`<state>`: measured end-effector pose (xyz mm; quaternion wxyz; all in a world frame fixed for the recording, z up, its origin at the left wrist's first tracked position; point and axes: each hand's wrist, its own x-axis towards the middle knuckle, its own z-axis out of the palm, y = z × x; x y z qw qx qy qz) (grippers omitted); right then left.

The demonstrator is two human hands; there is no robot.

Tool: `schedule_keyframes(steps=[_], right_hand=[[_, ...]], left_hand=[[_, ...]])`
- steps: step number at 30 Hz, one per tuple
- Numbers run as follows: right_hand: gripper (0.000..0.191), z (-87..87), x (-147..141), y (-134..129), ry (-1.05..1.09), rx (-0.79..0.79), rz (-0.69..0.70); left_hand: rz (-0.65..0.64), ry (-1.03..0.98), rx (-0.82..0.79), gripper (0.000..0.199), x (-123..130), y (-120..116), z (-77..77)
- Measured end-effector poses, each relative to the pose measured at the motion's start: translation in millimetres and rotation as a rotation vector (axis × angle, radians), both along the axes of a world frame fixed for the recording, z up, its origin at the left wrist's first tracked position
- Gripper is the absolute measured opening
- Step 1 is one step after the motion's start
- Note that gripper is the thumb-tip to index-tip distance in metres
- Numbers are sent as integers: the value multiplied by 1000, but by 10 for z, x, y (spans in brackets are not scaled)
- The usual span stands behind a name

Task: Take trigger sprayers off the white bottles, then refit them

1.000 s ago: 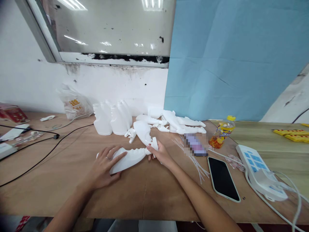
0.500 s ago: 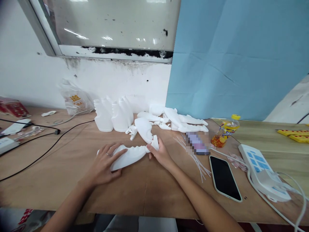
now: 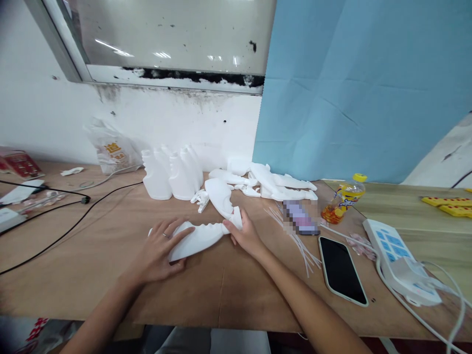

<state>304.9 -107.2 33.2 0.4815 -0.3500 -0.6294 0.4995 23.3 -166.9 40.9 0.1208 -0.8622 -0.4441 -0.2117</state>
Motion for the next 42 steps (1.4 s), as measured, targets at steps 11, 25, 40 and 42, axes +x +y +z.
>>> schedule_keyframes(steps=[11,25,40,42], right_hand=[[49,130,49,3,-28,-96,68],[42,-36,-252,-230,-90,-232,185],[32,-168,-399,-413,-110,-208,388],[33,-168,-402,-428,-94,-203,410]], left_hand=[[-22,-44,-12,74,-3,0,28],[52,3,99,54,388,-125,107],[121,34,192,41,494,-152,-104],[141,24,190,22,496,-143,-116]])
